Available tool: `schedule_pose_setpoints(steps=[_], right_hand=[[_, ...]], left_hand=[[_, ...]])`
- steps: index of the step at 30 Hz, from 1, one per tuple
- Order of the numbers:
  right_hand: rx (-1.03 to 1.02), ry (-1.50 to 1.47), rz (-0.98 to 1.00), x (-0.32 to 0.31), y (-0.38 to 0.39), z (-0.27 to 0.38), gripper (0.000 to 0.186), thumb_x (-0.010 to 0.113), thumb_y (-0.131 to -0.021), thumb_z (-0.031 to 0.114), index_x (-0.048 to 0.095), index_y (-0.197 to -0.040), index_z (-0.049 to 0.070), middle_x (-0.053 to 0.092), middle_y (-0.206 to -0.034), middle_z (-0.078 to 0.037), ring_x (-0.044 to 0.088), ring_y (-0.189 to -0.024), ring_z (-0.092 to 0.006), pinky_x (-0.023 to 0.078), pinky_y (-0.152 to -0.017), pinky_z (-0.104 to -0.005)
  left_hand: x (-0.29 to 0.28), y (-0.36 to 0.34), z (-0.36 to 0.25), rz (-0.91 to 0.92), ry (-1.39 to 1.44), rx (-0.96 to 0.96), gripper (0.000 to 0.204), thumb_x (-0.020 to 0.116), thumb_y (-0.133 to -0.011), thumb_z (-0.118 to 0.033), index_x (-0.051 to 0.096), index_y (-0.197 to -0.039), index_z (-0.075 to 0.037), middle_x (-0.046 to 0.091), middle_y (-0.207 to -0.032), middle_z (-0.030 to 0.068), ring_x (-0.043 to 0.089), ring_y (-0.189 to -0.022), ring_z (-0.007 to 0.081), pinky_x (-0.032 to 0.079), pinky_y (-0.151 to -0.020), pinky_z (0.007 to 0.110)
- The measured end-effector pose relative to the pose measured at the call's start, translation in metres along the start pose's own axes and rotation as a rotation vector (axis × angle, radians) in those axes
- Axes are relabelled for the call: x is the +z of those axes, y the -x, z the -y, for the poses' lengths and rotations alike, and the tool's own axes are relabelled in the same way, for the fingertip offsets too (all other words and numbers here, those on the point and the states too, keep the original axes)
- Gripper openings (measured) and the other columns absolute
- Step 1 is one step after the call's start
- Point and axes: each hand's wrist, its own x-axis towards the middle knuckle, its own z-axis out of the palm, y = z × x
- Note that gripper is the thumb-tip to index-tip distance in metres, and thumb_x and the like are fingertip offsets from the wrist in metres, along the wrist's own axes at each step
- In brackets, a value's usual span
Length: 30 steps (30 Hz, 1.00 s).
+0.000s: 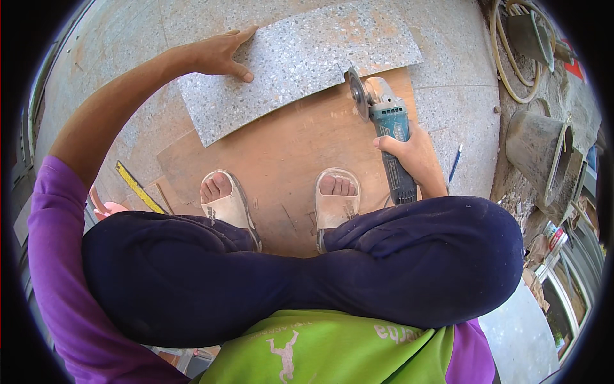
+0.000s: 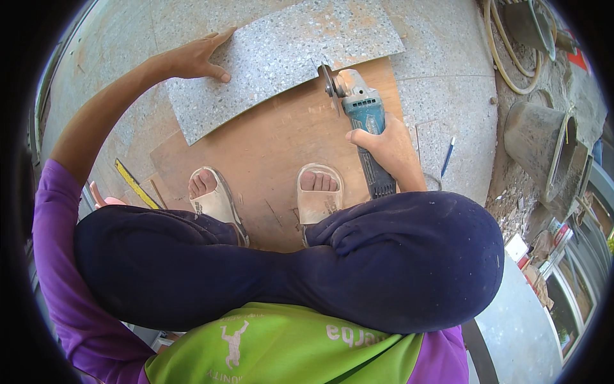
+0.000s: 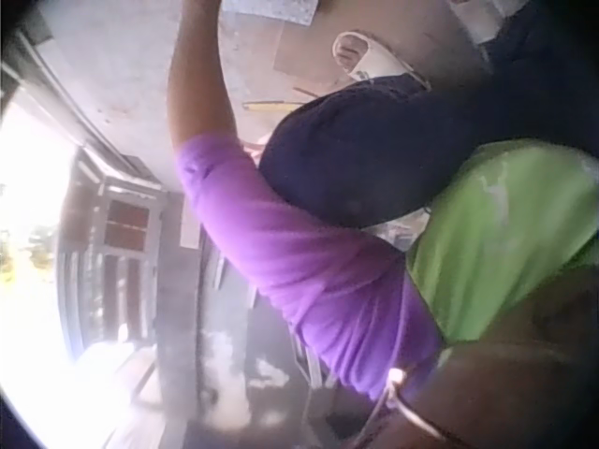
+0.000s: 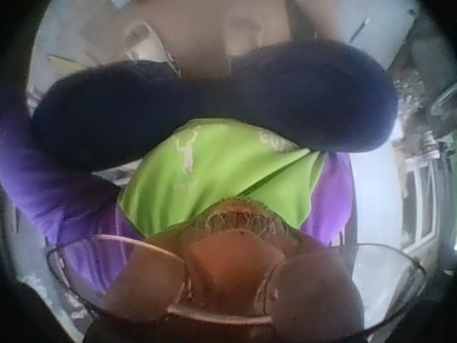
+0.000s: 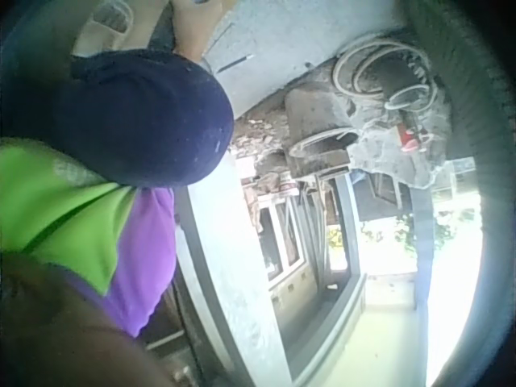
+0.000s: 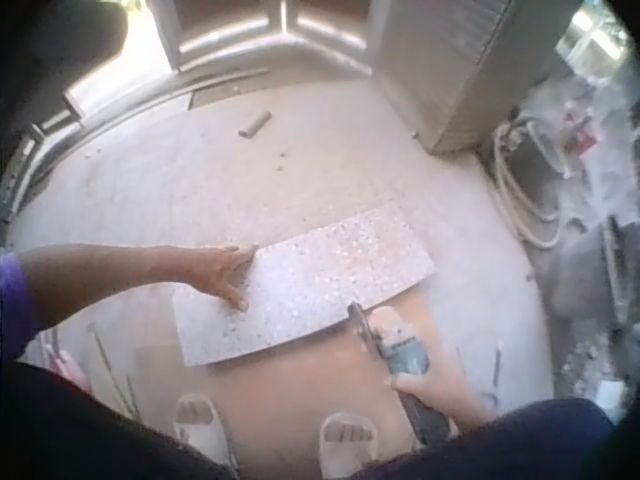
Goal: Measure, cut a notch into a tile using an angle grinder, and then test the fit on a staircase step.
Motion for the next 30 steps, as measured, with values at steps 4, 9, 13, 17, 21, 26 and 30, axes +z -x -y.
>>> schedule_pose_setpoints(steps=[4, 9, 13, 17, 21, 26, 30], right_hand=[[0.000, 0.022, -0.002, 0.001, 0.000, 0.000, 0.044, 0.080, -0.071, 0.031, 0.069, -0.093, -0.005, 0.069, -0.078, -0.016, 0.066, -0.070, -0.0235, 0.051, -0.065, -0.0367], [-0.009, 0.012, 0.017, 0.001, 0.000, -0.001, 0.041, 0.080, -0.072, 0.031, 0.070, -0.091, -0.004, 0.069, -0.077, -0.015, 0.066, -0.069, -0.0230, 0.051, -0.065, -0.0369], [-0.015, -0.006, 0.009, 0.003, 0.002, 0.000, 0.041, 0.080, -0.072, 0.030, 0.069, -0.090, -0.004, 0.069, -0.076, -0.015, 0.066, -0.068, -0.0225, 0.051, -0.064, -0.0366], [-0.003, -0.035, -0.010, 0.003, 0.001, -0.005, 0.041, 0.080, -0.072, 0.030, 0.069, -0.090, -0.005, 0.069, -0.076, -0.015, 0.066, -0.068, -0.0224, 0.051, -0.064, -0.0363], [0.019, -0.003, -0.016, 0.003, 0.003, -0.001, 0.042, 0.080, -0.071, 0.030, 0.069, -0.090, -0.005, 0.069, -0.076, -0.015, 0.066, -0.068, -0.0223, 0.051, -0.064, -0.0365], [0.014, -0.012, -0.006, 0.001, 0.004, 0.002, 0.041, 0.080, -0.072, 0.031, 0.069, -0.090, -0.005, 0.069, -0.076, -0.015, 0.066, -0.068, -0.0220, 0.051, -0.063, -0.0364], [0.002, -0.004, -0.004, 0.004, 0.002, 0.002, 0.039, 0.080, -0.072, 0.030, 0.070, -0.089, -0.004, 0.069, -0.076, -0.014, 0.066, -0.067, -0.0217, 0.051, -0.063, -0.0359]], left_hand=[[-0.001, 0.002, 0.001, -0.015, -0.002, 0.009, 0.132, 0.083, -0.062, -0.065, 0.013, -0.163, -0.015, 0.030, -0.161, 0.0231, 0.030, -0.150, 0.0376, 0.026, -0.124, 0.051], [-0.002, 0.003, -0.004, -0.029, -0.036, 0.008, 0.128, 0.084, -0.067, -0.060, 0.017, -0.161, -0.008, 0.033, -0.159, 0.0257, 0.034, -0.149, 0.0359, 0.028, -0.123, 0.044], [0.002, 0.000, 0.002, -0.017, -0.010, -0.007, 0.132, 0.083, -0.061, -0.065, 0.014, -0.163, -0.017, 0.029, -0.162, 0.0218, 0.030, -0.151, 0.0367, 0.025, -0.124, 0.052], [0.002, 0.000, 0.002, -0.013, -0.003, -0.003, 0.133, 0.084, -0.060, -0.065, 0.014, -0.163, -0.017, 0.031, -0.161, 0.0224, 0.031, -0.150, 0.0368, 0.026, -0.124, 0.052], [0.004, -0.001, 0.004, -0.007, 0.000, 0.013, 0.133, 0.084, -0.060, -0.065, 0.015, -0.163, -0.017, 0.032, -0.160, 0.0230, 0.032, -0.149, 0.0369, 0.026, -0.124, 0.051], [0.002, -0.003, 0.002, -0.020, -0.013, 0.011, 0.133, 0.084, -0.060, -0.066, 0.015, -0.163, -0.016, 0.032, -0.160, 0.0231, 0.032, -0.149, 0.0366, 0.026, -0.124, 0.051], [0.003, -0.001, 0.006, -0.023, -0.008, 0.011, 0.134, 0.083, -0.059, -0.067, 0.015, -0.163, -0.016, 0.033, -0.160, 0.0232, 0.033, -0.149, 0.0368, 0.027, -0.124, 0.052]])
